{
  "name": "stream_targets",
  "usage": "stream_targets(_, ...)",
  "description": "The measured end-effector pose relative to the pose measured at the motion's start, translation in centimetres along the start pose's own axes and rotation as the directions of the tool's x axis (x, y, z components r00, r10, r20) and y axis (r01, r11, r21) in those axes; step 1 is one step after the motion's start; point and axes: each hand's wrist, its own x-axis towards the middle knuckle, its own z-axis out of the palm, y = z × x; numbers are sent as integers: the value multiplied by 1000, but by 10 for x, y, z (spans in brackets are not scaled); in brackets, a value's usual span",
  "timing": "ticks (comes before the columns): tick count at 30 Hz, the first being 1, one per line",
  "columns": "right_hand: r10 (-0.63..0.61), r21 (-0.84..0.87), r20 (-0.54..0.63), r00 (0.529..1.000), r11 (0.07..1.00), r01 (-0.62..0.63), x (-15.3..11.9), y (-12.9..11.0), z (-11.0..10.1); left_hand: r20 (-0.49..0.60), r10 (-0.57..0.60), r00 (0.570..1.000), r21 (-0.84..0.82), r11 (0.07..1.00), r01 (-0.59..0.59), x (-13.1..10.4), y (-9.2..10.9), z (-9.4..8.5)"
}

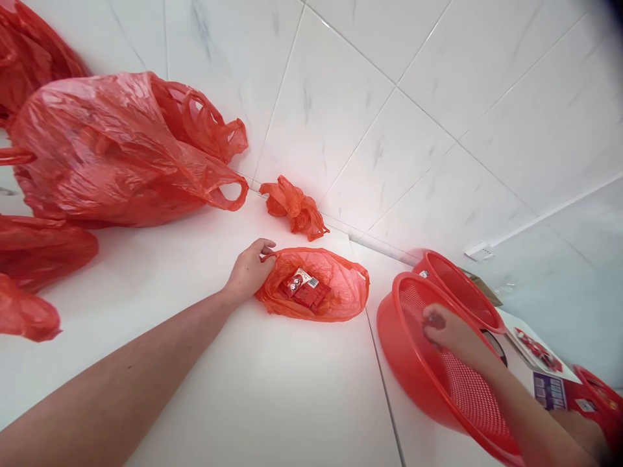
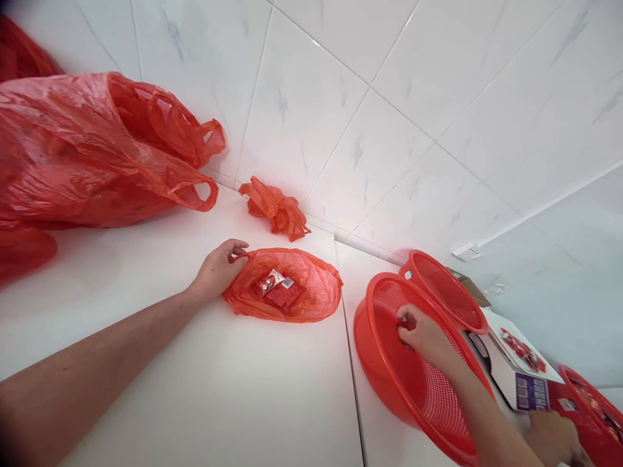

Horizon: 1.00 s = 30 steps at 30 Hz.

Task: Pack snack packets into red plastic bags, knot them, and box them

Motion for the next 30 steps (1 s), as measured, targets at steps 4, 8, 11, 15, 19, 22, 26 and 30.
stream_targets(4, -269, -214, -170, 948, 949, 231, -2, -56, -20, -7, 4, 1000, 3, 1000, -4, 1, -1, 1)
stream_targets(8, -551, -346, -80, 831, 797, 495, -30, -137, 5, -10, 8, 1000, 1, 1000, -8, 1, -1, 0)
stream_targets(11, -661, -284, 46, 749, 710, 644, -40, -178, 47, -13, 13, 1000, -5, 1000, -13, 1, -2, 1)
stream_targets(15, -702, -223, 92, 707, 677, 701, -16, -189, 101, -11, 18, 1000, -19, 1000, -18, 2, -4, 1)
stream_targets(19, -664, -98, 99, 741, 735, 671, 19, -178, 127, -20, 25, 999, -22, 999, -25, 3, -5, 1)
stream_targets(22, -622, -22, -16, 782, 783, 622, 35, -169, 129, -16, 24, 1000, -22, 999, -24, 3, -3, 1)
stream_targets(26, -523, 23, -216, 824, 841, 540, 48, -155, 129, -7, 3, 1000, -17, 1000, -3, 2, -2, 0)
stream_targets(30, -478, -25, -345, 808, 865, 502, 62, -131, 145, 17, 4, 1000, -17, 1000, -3, 1, 0, -1)
